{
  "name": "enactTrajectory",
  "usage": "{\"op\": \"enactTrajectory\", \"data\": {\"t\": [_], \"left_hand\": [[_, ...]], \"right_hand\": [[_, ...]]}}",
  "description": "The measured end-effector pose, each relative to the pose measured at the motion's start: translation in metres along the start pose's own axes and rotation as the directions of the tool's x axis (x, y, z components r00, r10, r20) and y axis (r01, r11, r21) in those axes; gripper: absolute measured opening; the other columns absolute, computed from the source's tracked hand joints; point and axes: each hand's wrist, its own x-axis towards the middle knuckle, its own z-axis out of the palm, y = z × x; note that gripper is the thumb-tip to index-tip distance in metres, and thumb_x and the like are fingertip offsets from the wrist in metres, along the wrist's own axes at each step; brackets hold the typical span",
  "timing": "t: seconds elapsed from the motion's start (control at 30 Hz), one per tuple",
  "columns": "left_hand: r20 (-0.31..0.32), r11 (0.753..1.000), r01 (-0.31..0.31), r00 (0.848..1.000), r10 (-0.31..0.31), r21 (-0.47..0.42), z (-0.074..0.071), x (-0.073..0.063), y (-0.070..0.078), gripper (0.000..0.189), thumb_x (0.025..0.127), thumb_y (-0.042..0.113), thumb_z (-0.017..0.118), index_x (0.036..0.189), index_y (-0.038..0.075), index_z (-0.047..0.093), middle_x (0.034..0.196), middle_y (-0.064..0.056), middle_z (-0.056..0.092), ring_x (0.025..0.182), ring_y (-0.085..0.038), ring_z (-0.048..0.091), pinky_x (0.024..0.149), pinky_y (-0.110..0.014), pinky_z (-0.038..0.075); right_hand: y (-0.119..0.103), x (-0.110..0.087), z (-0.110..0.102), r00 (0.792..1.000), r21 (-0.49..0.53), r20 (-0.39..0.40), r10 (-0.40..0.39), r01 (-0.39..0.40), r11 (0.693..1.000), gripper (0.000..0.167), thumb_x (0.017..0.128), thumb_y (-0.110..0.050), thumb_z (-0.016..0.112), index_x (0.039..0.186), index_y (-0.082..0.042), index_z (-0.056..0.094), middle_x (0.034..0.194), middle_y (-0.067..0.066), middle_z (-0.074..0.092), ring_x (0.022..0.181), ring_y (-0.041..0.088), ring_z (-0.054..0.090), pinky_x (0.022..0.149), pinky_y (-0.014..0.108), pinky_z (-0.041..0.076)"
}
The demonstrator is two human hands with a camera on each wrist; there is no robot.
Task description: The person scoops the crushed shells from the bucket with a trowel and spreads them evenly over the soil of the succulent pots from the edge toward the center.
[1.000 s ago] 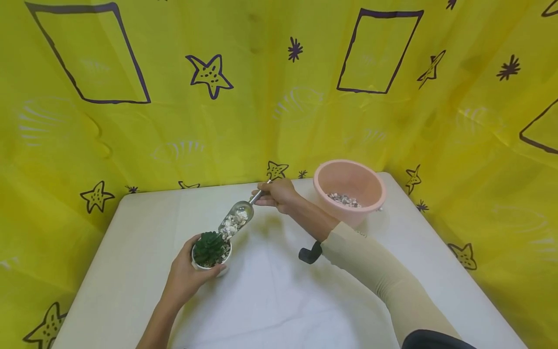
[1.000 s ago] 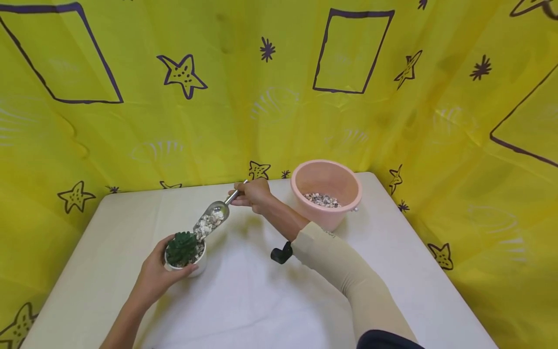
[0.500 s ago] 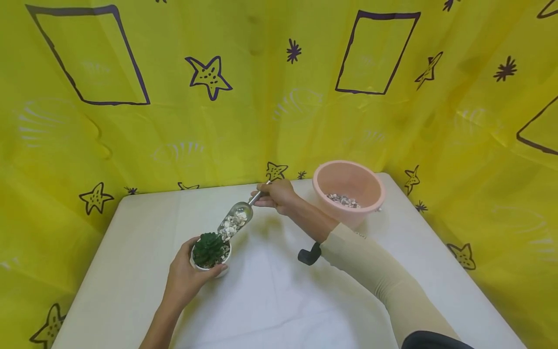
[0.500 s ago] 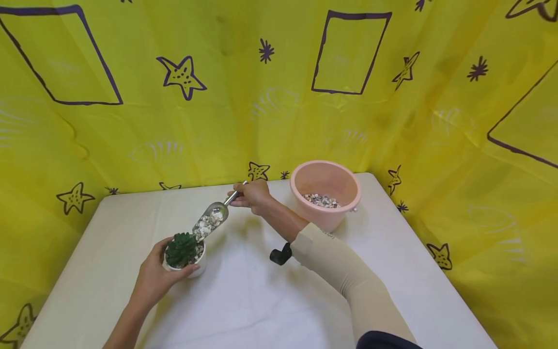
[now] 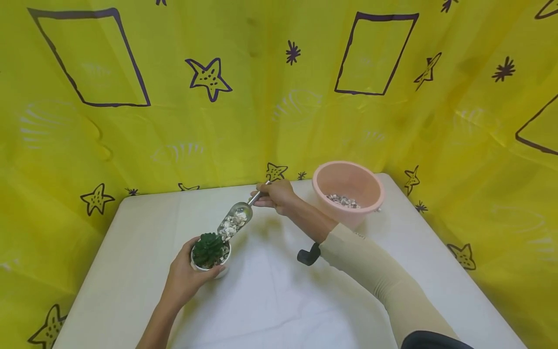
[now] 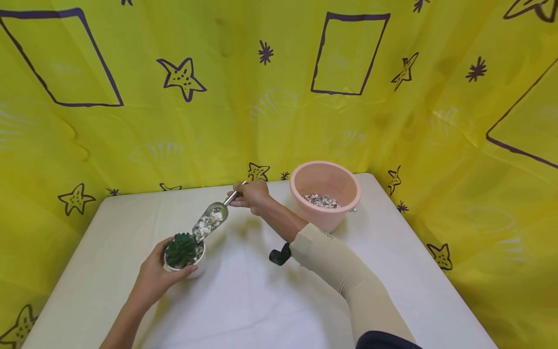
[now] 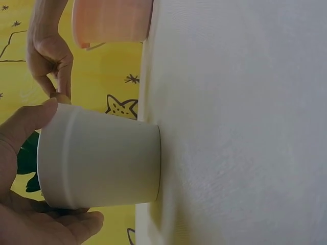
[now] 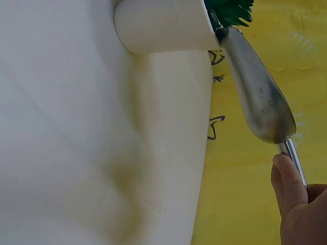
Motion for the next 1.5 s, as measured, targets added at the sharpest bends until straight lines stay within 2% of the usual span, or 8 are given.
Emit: {"op": "enactTrajectory", "data": {"t": [0.13, 0.33, 0.53, 0.83, 1.03, 1.27, 1.5], "left_hand": [[0.020, 1.000, 0.008, 1.000, -0.008, -0.007, -0.0014, 0.0005, 0.0003, 0.105, 0.076, 0.026, 0.097, 0.156, -0.007, 0.036, 0.153, -0.032, 0.046, 0.141, -0.051, 0.044, 0.112, -0.066, 0.040], [-0.015, 0.999, 0.027, 1.000, -0.027, 0.024, -0.0017, -0.0010, 0.0035, 0.113, 0.074, 0.030, 0.098, 0.156, -0.009, 0.032, 0.157, -0.035, 0.039, 0.145, -0.051, 0.038, 0.116, -0.065, 0.035], [-0.033, 0.999, 0.022, 0.999, -0.020, 0.044, -0.0002, -0.0008, 0.0058, 0.108, 0.074, 0.033, 0.099, 0.152, -0.010, 0.038, 0.154, -0.036, 0.043, 0.142, -0.051, 0.043, 0.113, -0.065, 0.040], [-0.001, 1.000, -0.002, 1.000, 0.002, 0.027, -0.0022, 0.0012, 0.0044, 0.103, 0.076, 0.028, 0.097, 0.152, -0.009, 0.039, 0.150, -0.034, 0.048, 0.138, -0.050, 0.048, 0.110, -0.065, 0.042], [0.027, 1.000, -0.003, 1.000, 0.003, 0.009, -0.0049, 0.0012, 0.0054, 0.102, 0.077, 0.026, 0.096, 0.154, -0.007, 0.038, 0.151, -0.032, 0.048, 0.137, -0.051, 0.048, 0.109, -0.066, 0.043], [-0.012, 0.999, 0.032, 0.999, -0.032, 0.020, -0.0021, -0.0009, 0.0025, 0.112, 0.074, 0.033, 0.098, 0.155, -0.010, 0.033, 0.156, -0.035, 0.039, 0.144, -0.052, 0.039, 0.115, -0.066, 0.036], [-0.029, 1.000, 0.016, 0.999, -0.016, 0.025, -0.0018, -0.0011, 0.0032, 0.107, 0.074, 0.031, 0.099, 0.152, -0.011, 0.037, 0.152, -0.036, 0.045, 0.140, -0.051, 0.045, 0.112, -0.064, 0.040]], "right_hand": [[0.0000, 0.0002, 0.0010, 1.000, -0.001, 0.008, -0.004, 0.004, 1.000, 0.037, 0.107, -0.004, 0.060, 0.134, 0.020, 0.054, 0.118, 0.033, 0.070, 0.079, 0.025, 0.079, 0.074, 0.032, 0.063], [-0.0009, -0.0003, 0.0011, 1.000, -0.007, -0.003, -0.001, 0.001, 1.000, 0.027, 0.107, -0.005, 0.061, 0.123, 0.016, 0.062, 0.111, 0.029, 0.074, 0.086, 0.029, 0.079, 0.075, 0.033, 0.064], [-0.0006, 0.0001, 0.0004, 1.000, -0.008, -0.013, -0.006, 0.006, 1.000, 0.027, 0.106, -0.005, 0.062, 0.123, 0.016, 0.061, 0.109, 0.029, 0.074, 0.085, 0.029, 0.079, 0.075, 0.033, 0.064], [-0.0008, -0.0001, 0.0013, 1.000, -0.005, -0.022, -0.005, 0.005, 1.000, 0.029, 0.106, -0.005, 0.063, 0.126, 0.017, 0.060, 0.112, 0.029, 0.073, 0.096, 0.035, 0.077, 0.077, 0.034, 0.064], [-0.0010, -0.0004, 0.0024, 1.000, -0.001, -0.022, -0.009, 0.009, 1.000, 0.034, 0.106, -0.005, 0.062, 0.131, 0.018, 0.058, 0.110, 0.028, 0.074, 0.090, 0.031, 0.078, 0.077, 0.034, 0.064], [-0.0007, -0.0018, 0.0037, 1.000, 0.008, -0.027, -0.002, 0.002, 1.000, 0.028, 0.106, -0.004, 0.063, 0.124, 0.017, 0.060, 0.104, 0.026, 0.075, 0.084, 0.029, 0.079, 0.077, 0.035, 0.064], [-0.0008, -0.0032, 0.0044, 1.000, -0.015, -0.007, -0.017, 0.017, 1.000, 0.037, 0.107, -0.005, 0.061, 0.132, 0.020, 0.055, 0.111, 0.029, 0.074, 0.086, 0.028, 0.079, 0.078, 0.034, 0.063]]}}
